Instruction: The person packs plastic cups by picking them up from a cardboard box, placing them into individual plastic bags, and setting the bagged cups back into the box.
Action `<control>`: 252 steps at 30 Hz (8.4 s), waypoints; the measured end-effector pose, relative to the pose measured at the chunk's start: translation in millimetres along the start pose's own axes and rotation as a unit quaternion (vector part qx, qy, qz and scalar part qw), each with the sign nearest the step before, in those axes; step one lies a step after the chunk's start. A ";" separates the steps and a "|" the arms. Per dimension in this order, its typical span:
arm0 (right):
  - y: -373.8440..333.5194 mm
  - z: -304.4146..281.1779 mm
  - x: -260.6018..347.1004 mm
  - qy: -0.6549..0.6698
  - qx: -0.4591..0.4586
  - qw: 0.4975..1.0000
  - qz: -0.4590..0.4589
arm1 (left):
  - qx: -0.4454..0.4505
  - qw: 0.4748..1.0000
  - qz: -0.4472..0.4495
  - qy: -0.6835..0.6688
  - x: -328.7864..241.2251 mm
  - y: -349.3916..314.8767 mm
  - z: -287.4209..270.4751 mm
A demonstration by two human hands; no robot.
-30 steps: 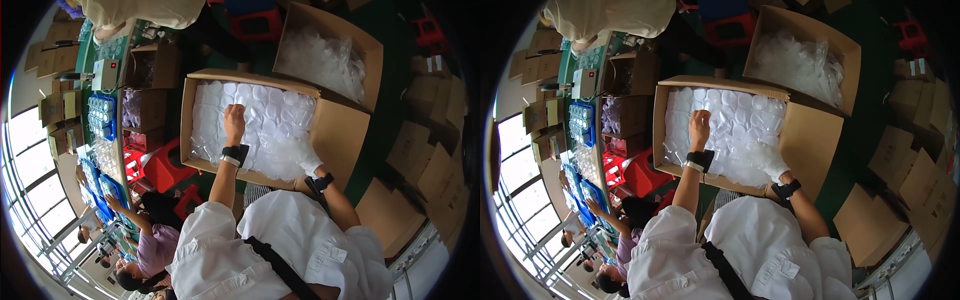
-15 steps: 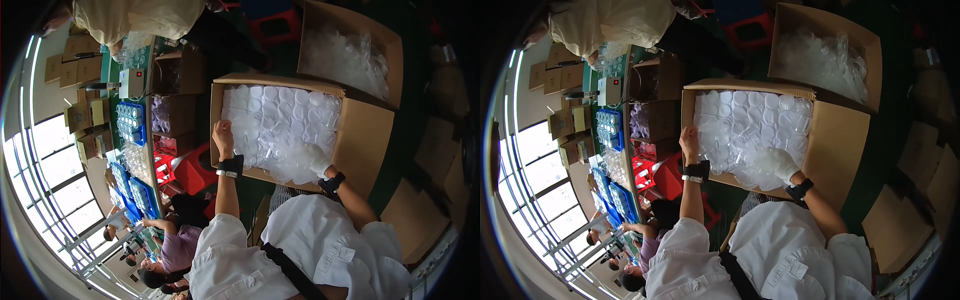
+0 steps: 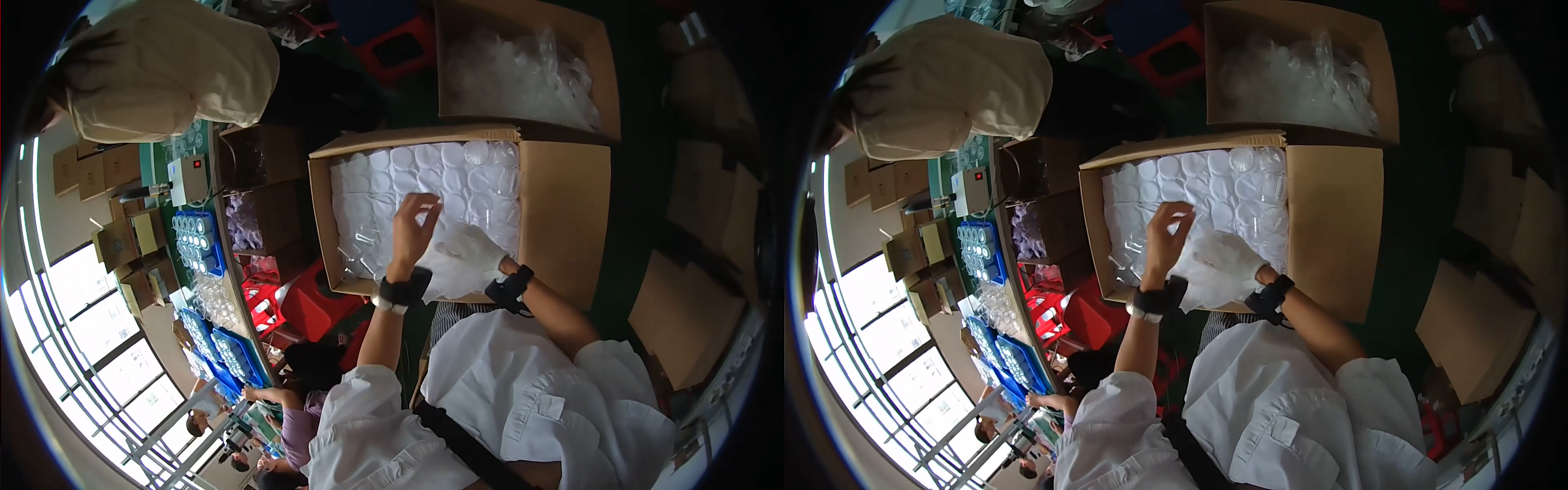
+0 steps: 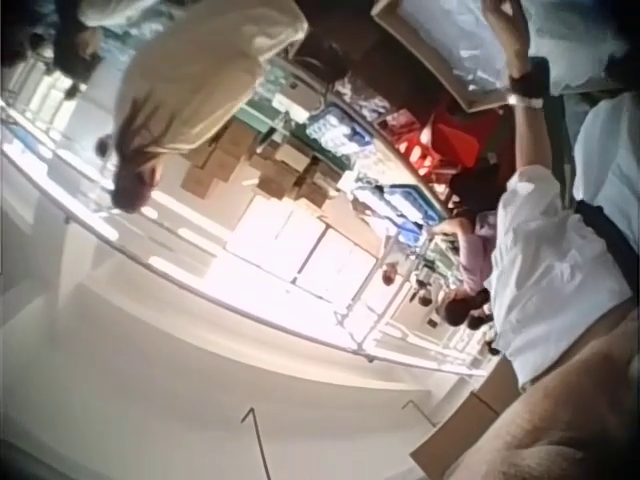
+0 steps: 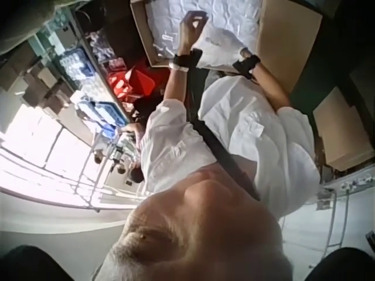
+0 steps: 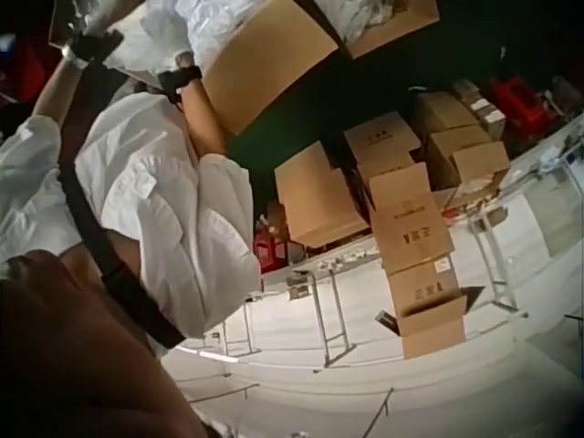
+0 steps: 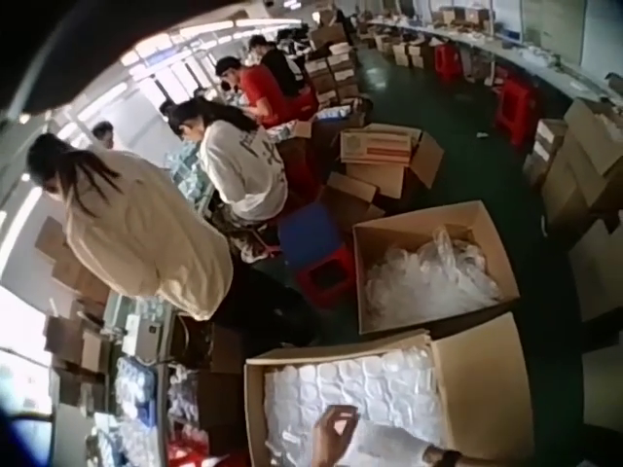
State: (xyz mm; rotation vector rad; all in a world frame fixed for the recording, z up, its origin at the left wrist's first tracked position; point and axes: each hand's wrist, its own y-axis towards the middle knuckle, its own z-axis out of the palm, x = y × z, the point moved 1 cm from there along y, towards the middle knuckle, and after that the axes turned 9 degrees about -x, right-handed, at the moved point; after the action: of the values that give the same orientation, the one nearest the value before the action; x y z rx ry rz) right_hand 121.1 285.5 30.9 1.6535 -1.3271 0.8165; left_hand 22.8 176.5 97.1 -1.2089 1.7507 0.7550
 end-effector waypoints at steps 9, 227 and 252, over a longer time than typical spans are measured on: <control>-98.0 -62.0 -32.1 -0.226 0.179 0.918 0.272 | 0.147 0.947 0.202 0.200 21.1 28.6 135.4; 26.5 71.7 -79.6 0.300 0.073 0.905 0.294 | -0.188 0.959 -0.211 0.014 86.3 -23.6 -18.7; -15.8 22.3 33.9 0.732 -0.319 0.483 0.359 | -0.061 0.997 0.006 -0.037 38.1 10.4 -26.3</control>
State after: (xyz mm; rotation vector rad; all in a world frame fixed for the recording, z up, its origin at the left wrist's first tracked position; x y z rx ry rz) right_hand 143.8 252.3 47.6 -0.5471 -0.6461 1.3951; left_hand -1.3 142.1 75.0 -1.2353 1.6724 0.9144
